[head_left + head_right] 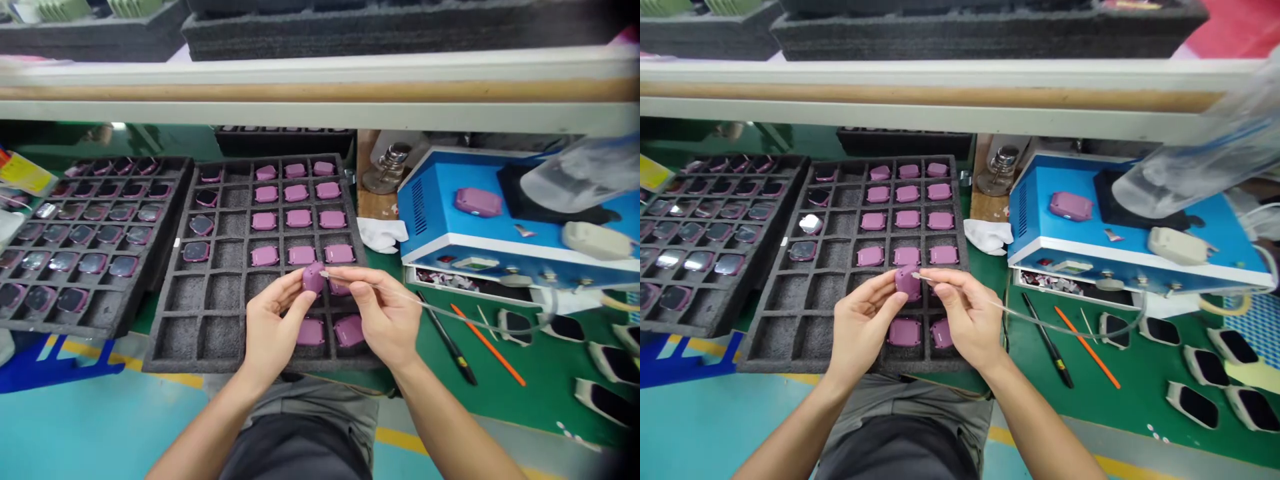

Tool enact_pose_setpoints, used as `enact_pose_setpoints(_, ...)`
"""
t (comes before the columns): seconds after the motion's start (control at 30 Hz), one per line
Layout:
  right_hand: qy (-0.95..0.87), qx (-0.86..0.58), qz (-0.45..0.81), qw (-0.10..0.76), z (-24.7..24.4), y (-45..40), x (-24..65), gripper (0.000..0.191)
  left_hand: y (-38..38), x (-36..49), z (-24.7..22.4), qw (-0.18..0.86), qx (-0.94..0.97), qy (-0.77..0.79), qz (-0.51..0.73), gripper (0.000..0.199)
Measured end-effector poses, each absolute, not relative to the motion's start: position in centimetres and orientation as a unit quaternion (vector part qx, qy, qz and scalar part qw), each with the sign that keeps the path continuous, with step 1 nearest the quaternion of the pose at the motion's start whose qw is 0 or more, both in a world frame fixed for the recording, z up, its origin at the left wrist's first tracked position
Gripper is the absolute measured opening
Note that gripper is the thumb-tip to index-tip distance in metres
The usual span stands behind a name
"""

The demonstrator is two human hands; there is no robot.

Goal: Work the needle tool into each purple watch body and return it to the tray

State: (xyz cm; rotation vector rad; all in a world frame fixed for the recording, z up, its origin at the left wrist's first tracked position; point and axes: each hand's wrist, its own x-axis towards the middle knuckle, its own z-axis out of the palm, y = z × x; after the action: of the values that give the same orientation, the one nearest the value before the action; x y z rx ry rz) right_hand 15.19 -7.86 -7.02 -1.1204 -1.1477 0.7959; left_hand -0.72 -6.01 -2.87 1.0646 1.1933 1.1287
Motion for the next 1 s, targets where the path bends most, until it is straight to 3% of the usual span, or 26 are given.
enact_pose_setpoints(1.0,-0.472,-0.463,0.376,0.65,-6.75,-7.69,14.96,0.015,-6.24,-0.81,-3.02,0.542,0.459,0.514,0.481,0.028)
